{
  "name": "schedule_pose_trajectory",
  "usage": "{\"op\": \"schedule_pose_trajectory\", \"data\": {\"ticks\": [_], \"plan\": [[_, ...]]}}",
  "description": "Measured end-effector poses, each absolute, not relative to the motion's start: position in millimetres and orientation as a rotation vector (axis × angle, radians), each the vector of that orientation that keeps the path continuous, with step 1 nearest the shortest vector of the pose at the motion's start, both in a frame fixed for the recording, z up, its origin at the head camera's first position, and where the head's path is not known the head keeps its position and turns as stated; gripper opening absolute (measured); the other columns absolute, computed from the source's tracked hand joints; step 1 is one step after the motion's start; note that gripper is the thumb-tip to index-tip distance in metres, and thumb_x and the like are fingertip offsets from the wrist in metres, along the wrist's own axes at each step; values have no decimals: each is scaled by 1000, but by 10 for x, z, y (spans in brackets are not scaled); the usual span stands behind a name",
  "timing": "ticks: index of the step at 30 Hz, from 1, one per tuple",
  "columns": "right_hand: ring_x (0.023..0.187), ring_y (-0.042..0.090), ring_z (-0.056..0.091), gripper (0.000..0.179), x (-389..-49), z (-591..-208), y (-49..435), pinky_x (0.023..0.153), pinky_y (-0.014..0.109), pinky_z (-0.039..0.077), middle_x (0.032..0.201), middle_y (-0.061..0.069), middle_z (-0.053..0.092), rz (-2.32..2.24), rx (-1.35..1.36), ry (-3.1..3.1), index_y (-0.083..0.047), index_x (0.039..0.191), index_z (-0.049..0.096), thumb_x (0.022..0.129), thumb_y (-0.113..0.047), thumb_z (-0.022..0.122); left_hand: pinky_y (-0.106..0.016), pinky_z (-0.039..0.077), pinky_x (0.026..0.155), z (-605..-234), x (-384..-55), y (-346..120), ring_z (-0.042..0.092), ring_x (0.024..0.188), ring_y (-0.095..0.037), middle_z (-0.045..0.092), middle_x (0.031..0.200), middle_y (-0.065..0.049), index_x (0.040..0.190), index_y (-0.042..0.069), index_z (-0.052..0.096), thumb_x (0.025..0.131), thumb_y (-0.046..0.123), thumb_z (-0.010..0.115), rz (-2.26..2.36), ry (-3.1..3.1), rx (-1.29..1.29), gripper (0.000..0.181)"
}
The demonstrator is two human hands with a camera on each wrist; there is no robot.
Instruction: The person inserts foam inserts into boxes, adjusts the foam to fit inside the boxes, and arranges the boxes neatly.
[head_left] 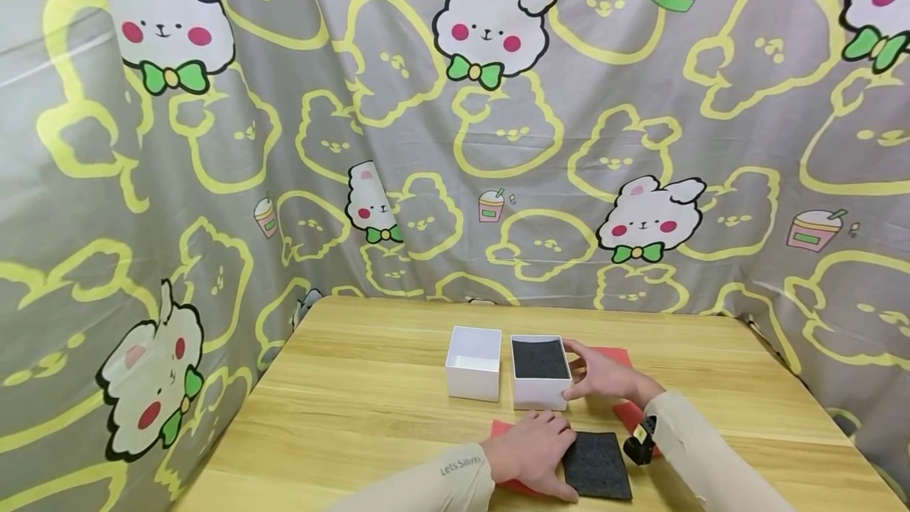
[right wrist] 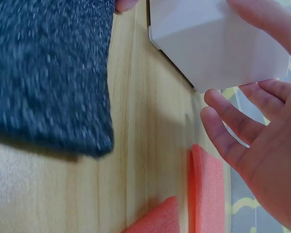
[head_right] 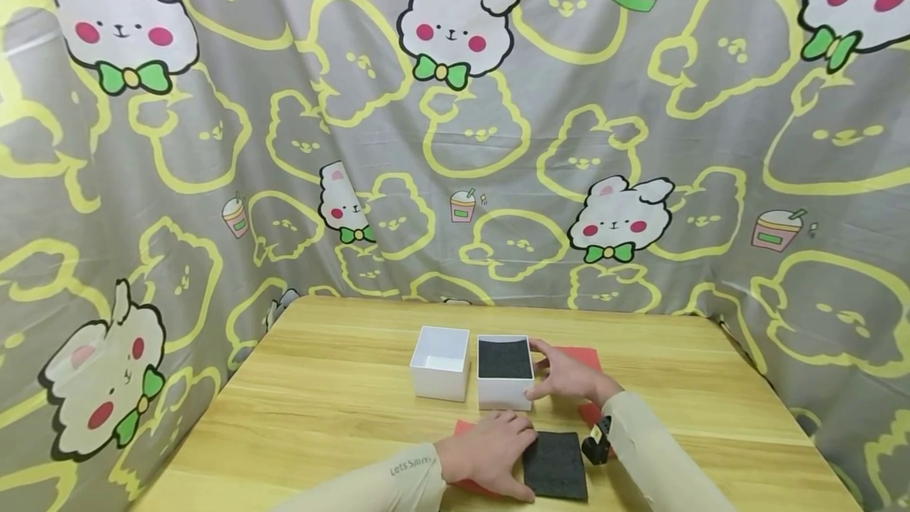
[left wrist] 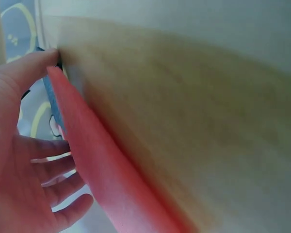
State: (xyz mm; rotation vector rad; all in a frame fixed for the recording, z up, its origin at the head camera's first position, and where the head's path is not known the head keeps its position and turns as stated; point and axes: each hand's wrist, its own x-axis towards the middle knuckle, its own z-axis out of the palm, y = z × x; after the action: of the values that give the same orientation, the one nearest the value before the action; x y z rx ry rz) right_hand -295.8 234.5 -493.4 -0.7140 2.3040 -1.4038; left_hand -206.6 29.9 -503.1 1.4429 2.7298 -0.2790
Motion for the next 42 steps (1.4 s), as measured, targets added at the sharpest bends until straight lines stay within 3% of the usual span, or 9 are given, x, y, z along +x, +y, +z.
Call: {"op": "schedule_pose_trajectory", "data": {"ticks": [16,31,42], "plan": [[109,37,51,98,-2964,-4945,2335,81,37,49,135,28,38,-1390,-730,2320,6,146,16,74,-12,81,-23,35,97,-5009,-2056,326,40,119,-4,45,127,14,134,25,45,70,81,52,-275,2712,1453,86],[111,38,50,98,-2966,-4948,2354,82,37,49,136,28,38,-1411,-722,2298,5,146,16,75,-12,81,-15,32,96,-4968,-2075,240,44,110,-3,47,119,9,132,17,48,72,74,58,-298,2692,1607,83],[109,36,52,96,-2971,-4966,2354,81,37,50,133,27,40,-1391,-747,2308,3,146,17,75,-14,80,-17,28,100,-4803,-2131,-48,37,121,-10,41,137,3,142,11,39,77,66,59,-180,2687,1623,87]]}}
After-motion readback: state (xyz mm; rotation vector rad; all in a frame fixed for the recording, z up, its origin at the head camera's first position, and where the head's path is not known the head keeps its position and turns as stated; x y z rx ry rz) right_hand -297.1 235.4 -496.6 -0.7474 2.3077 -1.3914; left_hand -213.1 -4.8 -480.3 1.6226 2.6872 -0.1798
